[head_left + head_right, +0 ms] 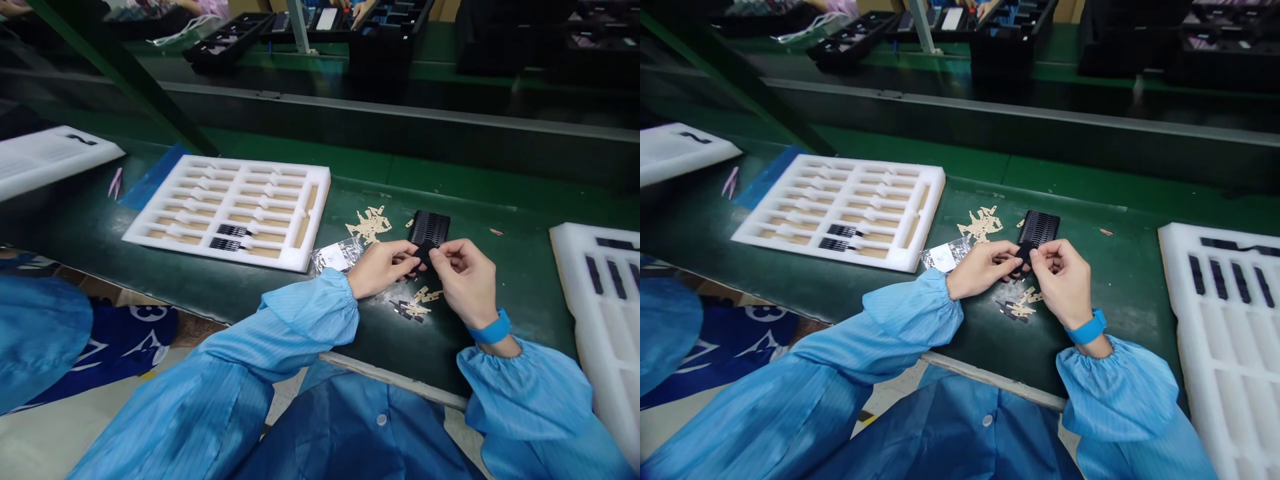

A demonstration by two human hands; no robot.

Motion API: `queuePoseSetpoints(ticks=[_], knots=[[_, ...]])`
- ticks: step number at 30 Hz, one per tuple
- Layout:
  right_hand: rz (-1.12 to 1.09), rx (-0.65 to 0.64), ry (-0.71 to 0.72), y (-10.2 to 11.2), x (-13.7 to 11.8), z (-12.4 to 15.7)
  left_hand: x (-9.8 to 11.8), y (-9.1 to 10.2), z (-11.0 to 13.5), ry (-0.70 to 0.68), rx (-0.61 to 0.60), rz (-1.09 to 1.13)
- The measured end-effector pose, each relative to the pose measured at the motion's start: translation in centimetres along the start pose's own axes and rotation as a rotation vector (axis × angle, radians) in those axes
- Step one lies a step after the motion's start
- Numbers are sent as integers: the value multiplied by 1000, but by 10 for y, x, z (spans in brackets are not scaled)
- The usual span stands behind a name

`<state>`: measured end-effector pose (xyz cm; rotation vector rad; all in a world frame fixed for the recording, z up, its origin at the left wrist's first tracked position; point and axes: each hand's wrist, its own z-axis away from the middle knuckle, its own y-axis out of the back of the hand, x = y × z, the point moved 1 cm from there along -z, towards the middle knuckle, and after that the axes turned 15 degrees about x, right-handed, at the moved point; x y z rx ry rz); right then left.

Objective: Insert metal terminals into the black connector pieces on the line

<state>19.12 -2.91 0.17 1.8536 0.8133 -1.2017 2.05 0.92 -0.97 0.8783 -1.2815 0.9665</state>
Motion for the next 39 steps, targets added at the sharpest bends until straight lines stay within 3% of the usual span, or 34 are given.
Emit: queuePoseSetpoints(ticks=[4,7,15,22,29,35,39], knots=[[-2,-60,-32,3,-1,-6,-3,3,-2,-77,-12,-72],[-27,-143,-77,7,0,-13,-2,5,-4,-64,-40,5],[-350,-380,-293,13,5,-13,11,5,2,325,-262,359],[-239,-268,-168,5,-8,-7,13,6,3,417,-249,463],[-303,-350,-181,9,2,-9,12,7,2,410,-252,495],[-235,-113,-49,15,1,-14,13,8,0,348,-185,413],[-155,-50,18,14,-5,-14,14,8,1,348,-180,400]])
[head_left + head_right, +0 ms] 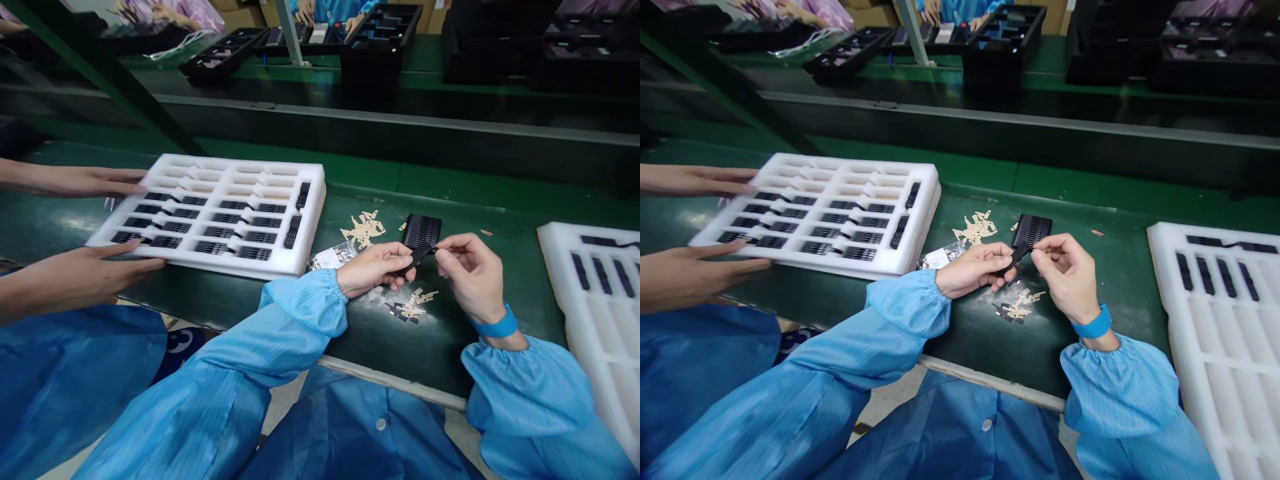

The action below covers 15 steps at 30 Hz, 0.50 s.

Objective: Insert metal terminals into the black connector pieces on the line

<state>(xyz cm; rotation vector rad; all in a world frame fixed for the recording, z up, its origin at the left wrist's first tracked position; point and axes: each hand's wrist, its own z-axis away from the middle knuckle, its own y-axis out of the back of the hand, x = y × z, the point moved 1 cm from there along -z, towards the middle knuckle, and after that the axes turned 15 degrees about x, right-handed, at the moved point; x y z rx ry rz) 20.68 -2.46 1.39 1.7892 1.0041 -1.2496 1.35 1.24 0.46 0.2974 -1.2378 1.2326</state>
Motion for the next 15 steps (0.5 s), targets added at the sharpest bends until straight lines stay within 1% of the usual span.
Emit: queuePoseSetpoints(ticks=[8,15], knots=[[7,30,32,-2,-3,2,0,-2,1,19,10,-36],[-16,16,-47,-3,1,2,0,-4,2,24,-62,10]])
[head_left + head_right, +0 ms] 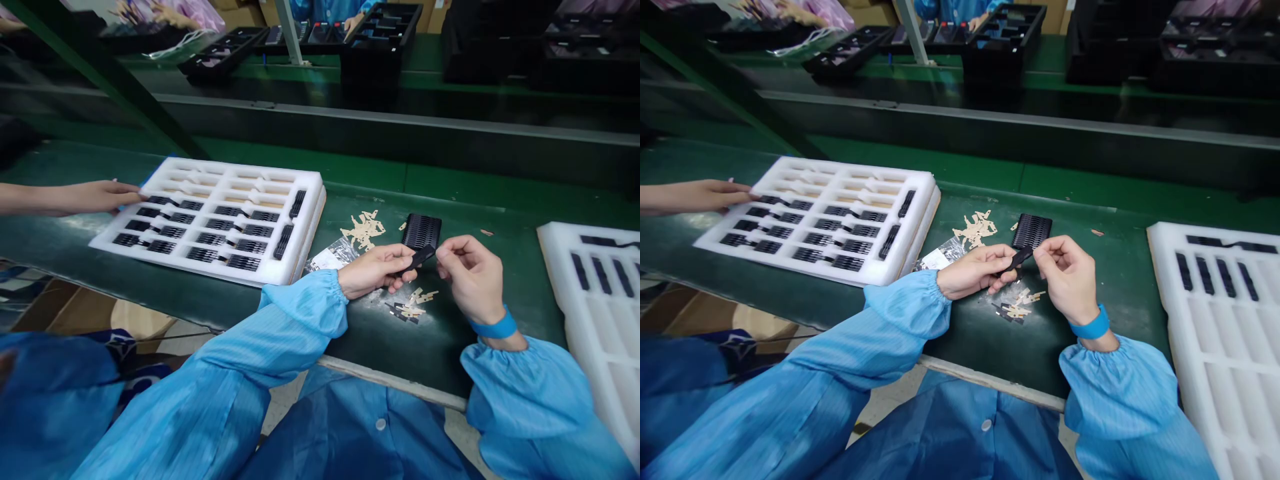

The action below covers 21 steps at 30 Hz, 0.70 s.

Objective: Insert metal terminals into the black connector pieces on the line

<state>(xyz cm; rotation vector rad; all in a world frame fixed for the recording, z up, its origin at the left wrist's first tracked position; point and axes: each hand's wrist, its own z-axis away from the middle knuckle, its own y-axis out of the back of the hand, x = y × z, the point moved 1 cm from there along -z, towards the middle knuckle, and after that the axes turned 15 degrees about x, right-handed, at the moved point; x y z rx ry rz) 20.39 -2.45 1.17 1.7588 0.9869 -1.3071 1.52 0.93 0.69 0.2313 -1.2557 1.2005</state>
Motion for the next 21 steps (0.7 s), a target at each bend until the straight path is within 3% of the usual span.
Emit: queuePoseSetpoints(ticks=[18,21], knots=[[5,-46,-90,1,1,-1,-1,0,1,-15,-48,-38],[-38,9,-100,0,4,-2,-1,0,1,-16,-26,-27]])
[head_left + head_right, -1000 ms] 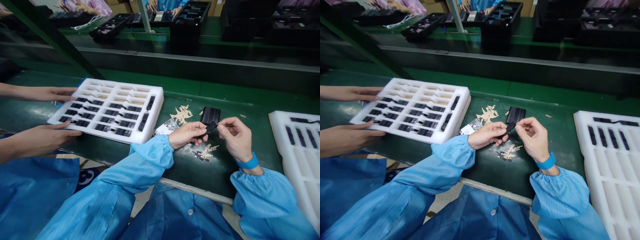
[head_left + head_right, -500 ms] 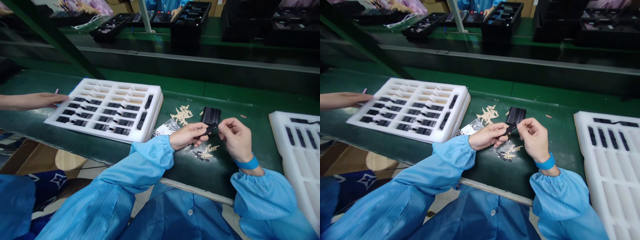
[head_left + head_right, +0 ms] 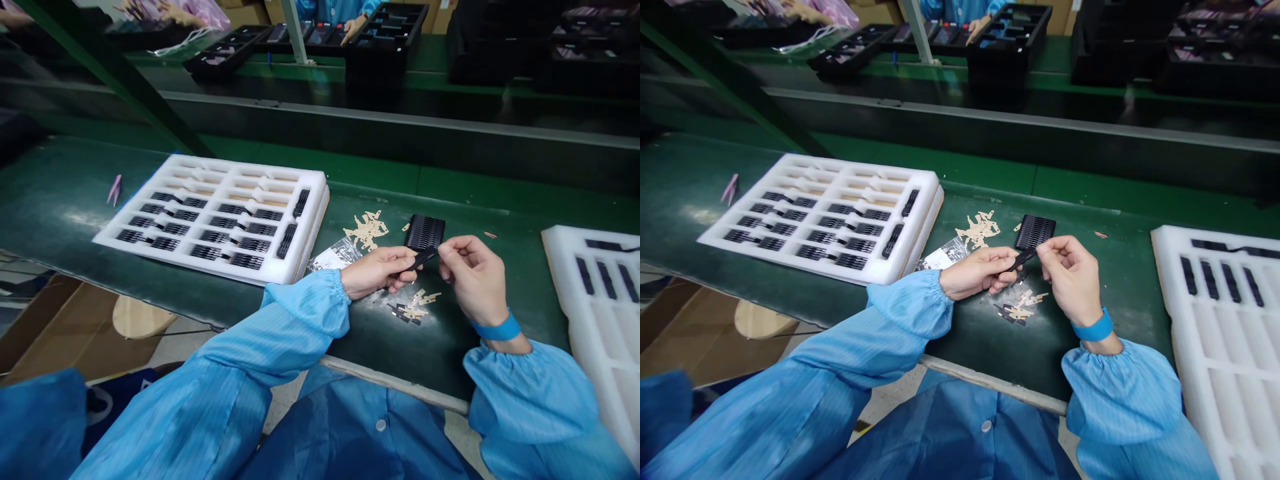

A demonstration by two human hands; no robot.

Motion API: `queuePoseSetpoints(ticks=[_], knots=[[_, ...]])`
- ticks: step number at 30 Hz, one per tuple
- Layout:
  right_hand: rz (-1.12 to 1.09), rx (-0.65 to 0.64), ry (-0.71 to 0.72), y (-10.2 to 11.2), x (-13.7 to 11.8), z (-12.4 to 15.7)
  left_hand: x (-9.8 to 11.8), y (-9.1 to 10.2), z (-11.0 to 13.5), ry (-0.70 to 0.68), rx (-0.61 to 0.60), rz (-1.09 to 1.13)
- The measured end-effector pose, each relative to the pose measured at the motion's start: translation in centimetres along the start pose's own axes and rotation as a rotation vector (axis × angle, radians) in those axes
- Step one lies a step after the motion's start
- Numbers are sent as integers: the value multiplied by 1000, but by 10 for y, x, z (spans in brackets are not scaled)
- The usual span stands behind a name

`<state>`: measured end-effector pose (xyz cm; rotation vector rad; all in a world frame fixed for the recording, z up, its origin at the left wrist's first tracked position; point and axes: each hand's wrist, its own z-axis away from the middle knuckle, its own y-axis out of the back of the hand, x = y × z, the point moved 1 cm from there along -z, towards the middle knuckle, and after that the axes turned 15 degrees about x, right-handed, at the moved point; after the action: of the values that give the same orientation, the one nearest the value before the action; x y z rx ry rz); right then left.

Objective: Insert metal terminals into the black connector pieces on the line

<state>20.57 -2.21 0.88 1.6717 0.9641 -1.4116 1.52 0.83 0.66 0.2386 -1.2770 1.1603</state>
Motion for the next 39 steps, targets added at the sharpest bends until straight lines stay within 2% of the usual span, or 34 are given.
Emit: queuePoseSetpoints(ticks=[3,7,9,14,18,26,28,32,34,39], knots=[[-84,43,8,0,2,1,0,0,0,5,14,27],[-107,-190,-48,-1,4,8,0,0,1,6,-44,51],[-160,-256,-98,-3,4,13,-1,0,2,22,-95,54],[-390,-268,-276,-9,-2,19,-2,0,2,67,-154,53],[-387,-276,-381,-11,-6,17,-2,1,1,91,-144,28],[-299,-319,-363,-9,-1,13,0,3,2,43,-132,-26],[-260,-282,-349,-9,1,11,0,2,0,-6,-84,-89],[-68,-87,-136,-7,3,5,-2,3,-5,-226,223,-360],[44,-38,-37,-6,1,4,-3,4,-6,-324,340,-499],[96,-15,16,-8,0,7,-1,2,0,-512,395,-754]])
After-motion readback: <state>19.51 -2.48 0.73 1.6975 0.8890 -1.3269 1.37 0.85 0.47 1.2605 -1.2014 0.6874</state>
